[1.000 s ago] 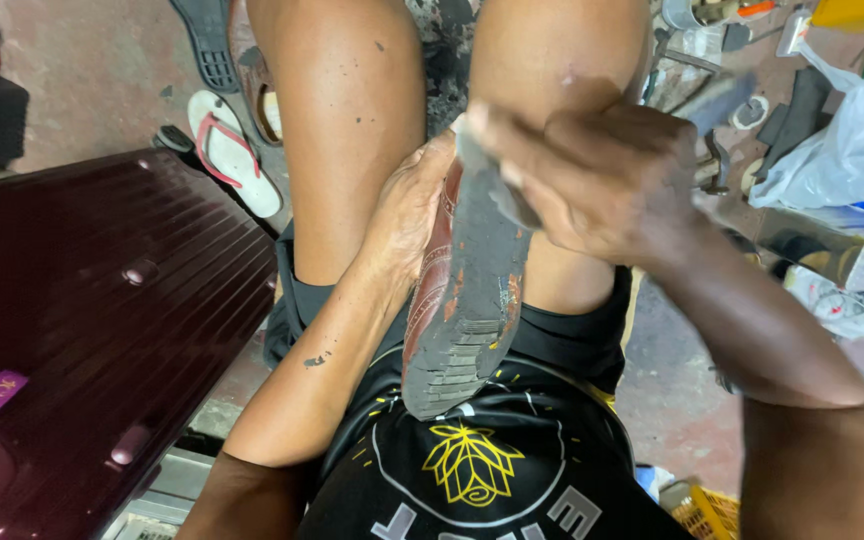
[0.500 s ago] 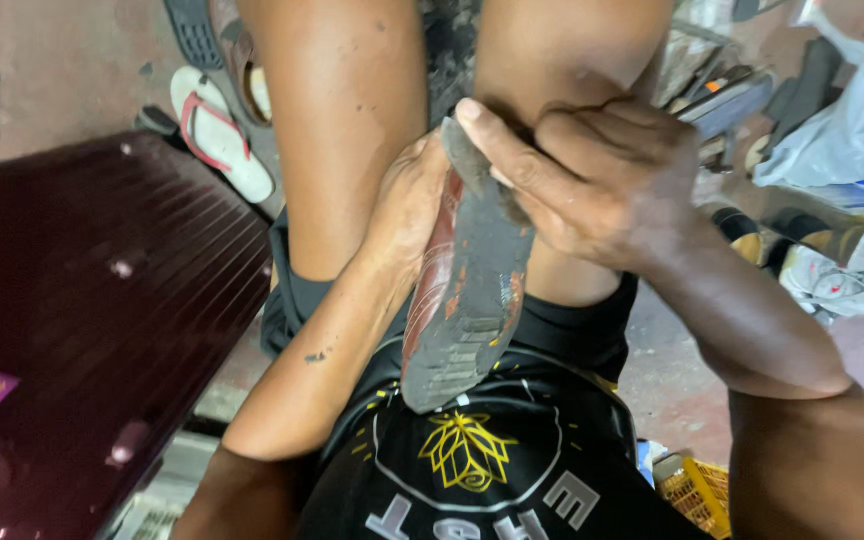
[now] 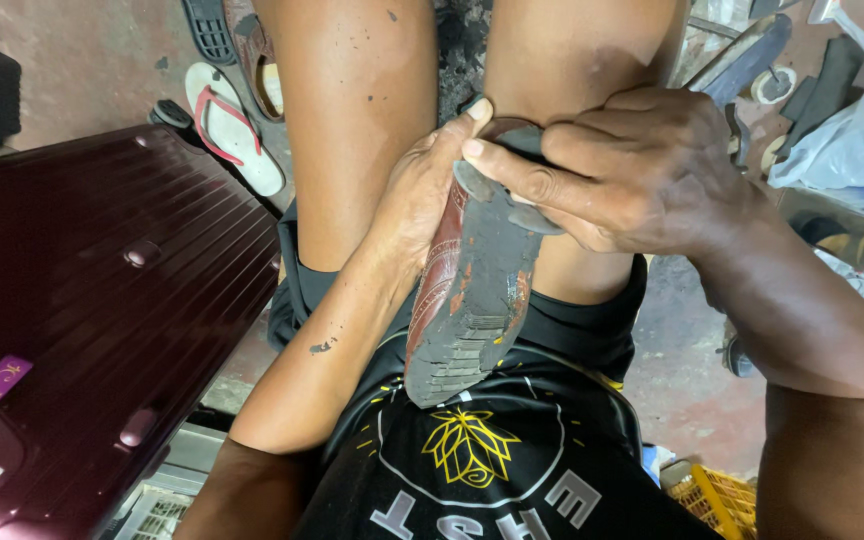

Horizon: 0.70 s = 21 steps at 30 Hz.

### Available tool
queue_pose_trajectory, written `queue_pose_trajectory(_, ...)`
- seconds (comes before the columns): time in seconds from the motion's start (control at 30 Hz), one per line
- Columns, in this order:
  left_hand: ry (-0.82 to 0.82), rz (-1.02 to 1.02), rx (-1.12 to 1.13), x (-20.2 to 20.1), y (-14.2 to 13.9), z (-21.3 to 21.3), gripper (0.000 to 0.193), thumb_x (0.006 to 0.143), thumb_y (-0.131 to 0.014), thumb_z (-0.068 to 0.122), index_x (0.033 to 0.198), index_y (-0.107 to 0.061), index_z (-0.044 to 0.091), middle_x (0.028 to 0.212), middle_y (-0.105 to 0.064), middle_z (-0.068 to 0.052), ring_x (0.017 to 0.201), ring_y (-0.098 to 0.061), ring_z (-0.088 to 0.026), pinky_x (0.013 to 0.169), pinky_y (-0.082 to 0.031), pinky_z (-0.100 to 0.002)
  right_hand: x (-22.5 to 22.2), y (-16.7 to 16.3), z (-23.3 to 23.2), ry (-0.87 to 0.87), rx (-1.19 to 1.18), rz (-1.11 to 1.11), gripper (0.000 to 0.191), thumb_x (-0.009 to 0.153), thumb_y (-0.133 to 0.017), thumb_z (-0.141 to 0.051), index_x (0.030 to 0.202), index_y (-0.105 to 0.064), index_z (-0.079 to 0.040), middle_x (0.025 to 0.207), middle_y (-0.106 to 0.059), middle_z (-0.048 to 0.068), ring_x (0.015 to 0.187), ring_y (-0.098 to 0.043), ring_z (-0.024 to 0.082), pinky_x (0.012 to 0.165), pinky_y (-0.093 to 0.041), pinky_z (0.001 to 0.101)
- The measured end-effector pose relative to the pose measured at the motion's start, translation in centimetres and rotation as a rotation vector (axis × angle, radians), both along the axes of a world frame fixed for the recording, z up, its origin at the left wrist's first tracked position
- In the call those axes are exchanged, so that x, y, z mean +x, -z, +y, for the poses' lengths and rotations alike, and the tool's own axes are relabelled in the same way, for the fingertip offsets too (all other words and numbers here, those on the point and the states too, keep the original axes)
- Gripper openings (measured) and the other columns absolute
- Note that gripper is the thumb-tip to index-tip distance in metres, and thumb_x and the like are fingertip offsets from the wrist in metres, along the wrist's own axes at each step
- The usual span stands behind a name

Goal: The person scrapes the sole of a brown leather shoe using a curved metal scraper. They hold the shoe in one hand and repeatedly scrape the sole and heel areas, occasionally rotating the shoe to access different sections.

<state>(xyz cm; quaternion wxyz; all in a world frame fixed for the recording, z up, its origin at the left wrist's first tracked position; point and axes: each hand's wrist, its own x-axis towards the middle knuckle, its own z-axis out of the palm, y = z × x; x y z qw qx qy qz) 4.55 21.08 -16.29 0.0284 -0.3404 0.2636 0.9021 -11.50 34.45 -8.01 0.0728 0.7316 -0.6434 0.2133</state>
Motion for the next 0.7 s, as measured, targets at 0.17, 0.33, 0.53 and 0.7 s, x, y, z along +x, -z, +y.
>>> queue_pose_trajectory(0.17, -0.012, 0.042, -0.062, -0.2, 0.3, 0.1, 0.049, 0.105, -0.054, 0.041, 0.125, -0.064, -0.002, 0.108, -0.071, -0.012, 0.095, -0.07, -0.017, 0.085, -0.06, -0.033, 0.4, 1.3, 0.1, 0.099, -0.079, -0.068, 0.037, 0.092, -0.079, -0.015, 0.129, -0.075, -0.018, 0.067, -0.049, -0.006, 0.052, -0.046, 0.01, 0.05, -0.043, 0.0302)
queue_pose_trajectory(0.33, 0.011, -0.01, -0.09, 0.3, 0.8, 0.4, 0.047, 0.106, -0.049, 0.039, 0.127, -0.064, 0.0, 0.115, -0.071, -0.01, 0.102, -0.069, -0.016, 0.09, -0.058, -0.033, 2.6, 2.4, -0.5, 0.371, -0.044, -0.189, 0.043, 0.099, -0.08, -0.015, 0.14, -0.069, -0.01, 0.07, -0.045, -0.003, 0.055, -0.047, 0.014, 0.054, -0.044, 0.0341)
queue_pose_trajectory(0.53, 0.028, -0.075, -0.271, 0.5, 1.5, 0.3, 0.043, 0.106, -0.049, 0.039, 0.119, -0.067, 0.002, 0.11, -0.071, -0.007, 0.096, -0.068, -0.014, 0.086, -0.057, -0.03, 3.0, 0.9, 0.1, 0.279, -0.04, -0.083, 0.051, 0.095, -0.081, -0.009, 0.144, -0.067, -0.011, 0.081, -0.044, 0.001, 0.069, -0.054, 0.014, 0.067, -0.049, 0.0303)
queue_pose_trajectory(0.7, 0.075, -0.088, -0.274, 0.4, 1.5, 0.3, 0.047, 0.108, -0.05, 0.044, 0.106, -0.069, 0.001, 0.092, -0.069, -0.007, 0.084, -0.065, -0.014, 0.076, -0.055, -0.03, 2.3, 0.5, 0.1, 0.198, -0.044, 0.0, 0.052, 0.08, -0.086, -0.014, 0.13, -0.075, -0.008, 0.075, -0.049, 0.0, 0.061, -0.053, 0.013, 0.058, -0.044, 0.0291)
